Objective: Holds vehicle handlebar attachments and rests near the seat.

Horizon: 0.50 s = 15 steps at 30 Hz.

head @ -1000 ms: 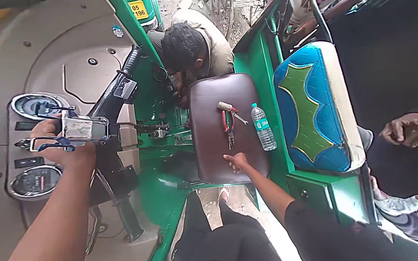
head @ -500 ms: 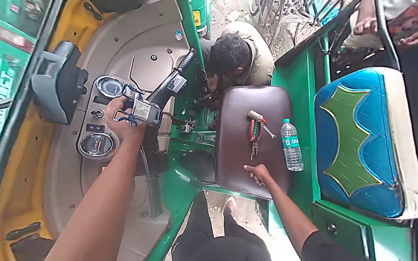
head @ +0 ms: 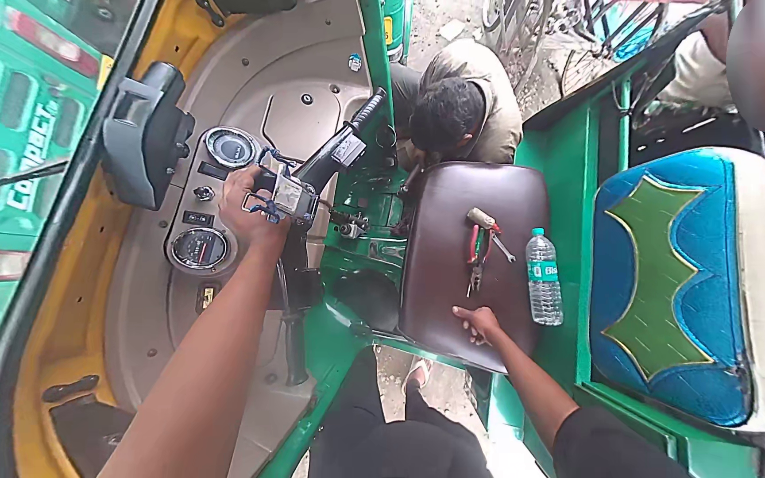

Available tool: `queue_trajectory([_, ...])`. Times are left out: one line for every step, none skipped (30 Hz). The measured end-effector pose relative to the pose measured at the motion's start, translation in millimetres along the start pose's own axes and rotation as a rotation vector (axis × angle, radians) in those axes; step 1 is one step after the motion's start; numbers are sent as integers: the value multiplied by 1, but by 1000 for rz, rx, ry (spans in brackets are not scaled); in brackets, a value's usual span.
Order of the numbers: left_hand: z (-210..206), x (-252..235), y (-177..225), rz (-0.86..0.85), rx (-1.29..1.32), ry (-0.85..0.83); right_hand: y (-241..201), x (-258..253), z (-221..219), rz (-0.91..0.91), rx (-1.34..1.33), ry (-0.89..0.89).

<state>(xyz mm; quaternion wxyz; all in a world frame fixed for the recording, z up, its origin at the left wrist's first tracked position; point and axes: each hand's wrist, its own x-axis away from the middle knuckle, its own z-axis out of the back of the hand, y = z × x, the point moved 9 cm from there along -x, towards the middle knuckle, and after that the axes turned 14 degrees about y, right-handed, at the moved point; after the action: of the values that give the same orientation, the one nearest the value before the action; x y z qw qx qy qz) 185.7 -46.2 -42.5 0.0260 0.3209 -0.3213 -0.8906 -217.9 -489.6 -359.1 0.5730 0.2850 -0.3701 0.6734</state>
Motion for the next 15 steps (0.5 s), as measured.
queue_trajectory([1, 0, 1, -17, 28, 15, 0, 0, 1, -1, 1, 1])
queue_trajectory([2, 0, 1, -30, 39, 28, -1, 1, 0, -5, -1, -4])
queue_trajectory([2, -1, 1, -24, 21, 33, -2, 2, -1, -8, -4, -9])
queue_trajectory([2, -1, 2, 2, -1, 24, -2, 2, -1, -11, -7, -10])
queue_trajectory([2, -2, 5, 47, -30, -18, -1, 2, -2, -14, -4, -12])
queue_trajectory([3, -3, 10, 113, -61, -108, 0, 2, -2, -16, -3, -17])
queue_trajectory([3, -4, 16, 170, -66, -201, 0, 1, -2, -16, -2, -20])
queue_trajectory([2, -3, 12, 99, -34, -105, 0, 0, -2, -13, 3, -20])
queue_trajectory([2, -2, 6, 31, 5, -14, -1, -1, -2, -10, 6, -18])
queue_trajectory([1, -1, 2, -5, 11, 15, -1, -1, -2, -9, 5, -16])
queue_trajectory([0, -2, 0, -22, -8, 11, -1, -1, -2, -9, 3, -16])
queue_trajectory([0, -3, -1, -27, -26, 2, -2, -1, -3, -7, 3, -18])
queue_trajectory([0, -3, 0, -19, -35, -4, -3, 0, -3, -4, 1, -18])
queue_trajectory([0, -4, 0, -8, -40, -6, -3, 0, -3, -2, 1, -19])
queue_trajectory([0, -3, 0, 1, -46, -4, -2, 0, -3, 0, 0, -19])
